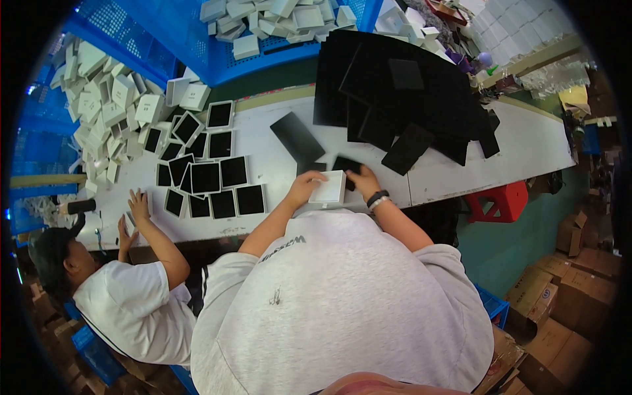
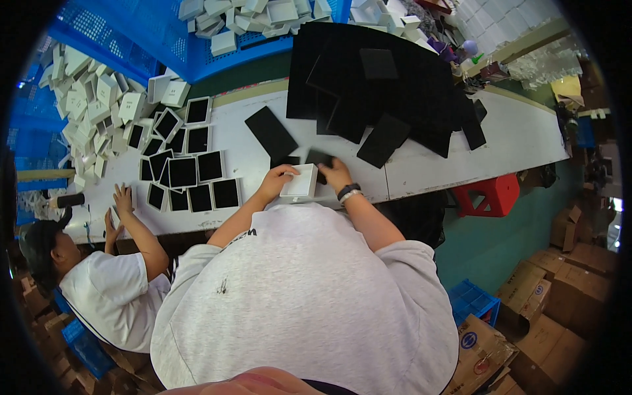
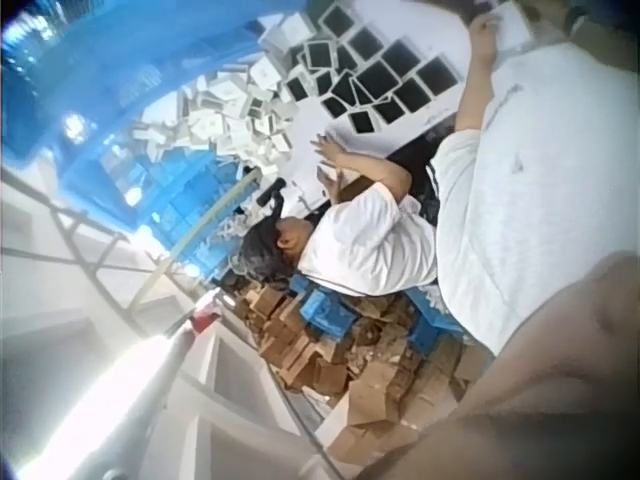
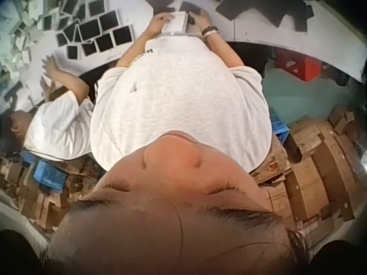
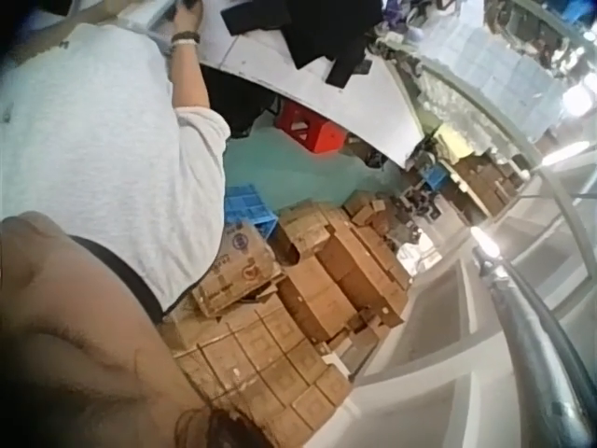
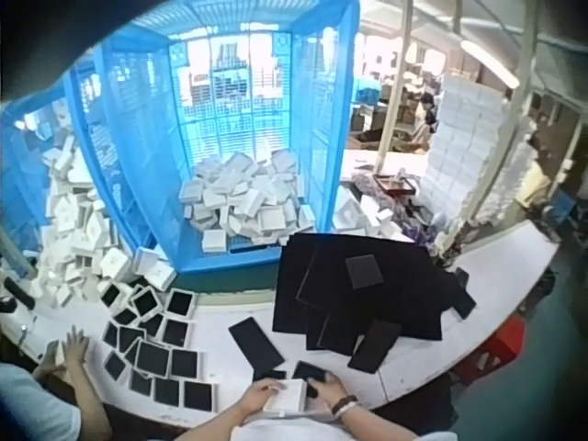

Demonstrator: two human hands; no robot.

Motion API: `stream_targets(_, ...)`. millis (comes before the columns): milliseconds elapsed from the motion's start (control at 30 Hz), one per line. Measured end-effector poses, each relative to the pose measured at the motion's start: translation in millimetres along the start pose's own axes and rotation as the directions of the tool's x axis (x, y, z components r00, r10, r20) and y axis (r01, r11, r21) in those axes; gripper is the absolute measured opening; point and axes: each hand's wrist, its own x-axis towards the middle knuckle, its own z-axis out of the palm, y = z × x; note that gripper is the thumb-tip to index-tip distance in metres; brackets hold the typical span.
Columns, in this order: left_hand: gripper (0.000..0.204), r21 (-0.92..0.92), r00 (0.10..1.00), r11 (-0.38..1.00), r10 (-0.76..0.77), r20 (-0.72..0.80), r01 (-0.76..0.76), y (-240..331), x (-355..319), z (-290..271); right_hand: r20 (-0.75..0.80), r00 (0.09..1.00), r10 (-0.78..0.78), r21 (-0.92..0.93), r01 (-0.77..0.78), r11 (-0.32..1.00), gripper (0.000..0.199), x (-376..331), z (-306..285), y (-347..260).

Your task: Assembling small jewelry boxes by placing black foam inserts into white paper box bases.

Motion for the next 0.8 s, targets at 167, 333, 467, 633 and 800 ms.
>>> stream_targets(167, 0.016, 0.015, 0.993, 0.999, 0.034, -0.111, -0.032, 15.7, -7.4, 9.5, 0.028, 0.996, 0.089, 0.578, -0.088, 0.811, 0.041, -43.1, -52.3, -43.6)
stream_targets(333, 0.019, 0.357, 0.876, 0.835, 0.476, -0.085, -0.419, 101.2, -25.2, 32.2, 0.102, 0.956, -0.276, 0.218, 0.249, 0.944, 0.048, -77.9, -25.1, -100.5)
stream_targets(467, 0.033, 0.432, 0.814, 0.747, 0.579, -0.048, -0.506, 135.4, -41.1, 36.2, -0.027, 0.92, -0.392, -0.144, 0.384, 0.912, 0.049, -79.2, -4.9, -117.7)
stream_targets(633, 0.065, 0.337, 0.793, 0.784, 0.591, -0.15, -0.521, 144.0, -50.0, 50.0, -0.058, 0.904, -0.423, 0.076, 0.427, 0.901, 0.052, -76.1, 14.6, -147.7)
stream_targets(800, 0.065, 0.061, 0.911, 0.922, 0.387, -0.142, -0.383, 149.4, -60.3, 28.6, 0.404, 0.87, -0.283, 0.482, 0.061, 0.874, 0.059, -62.2, -8.4, -170.4)
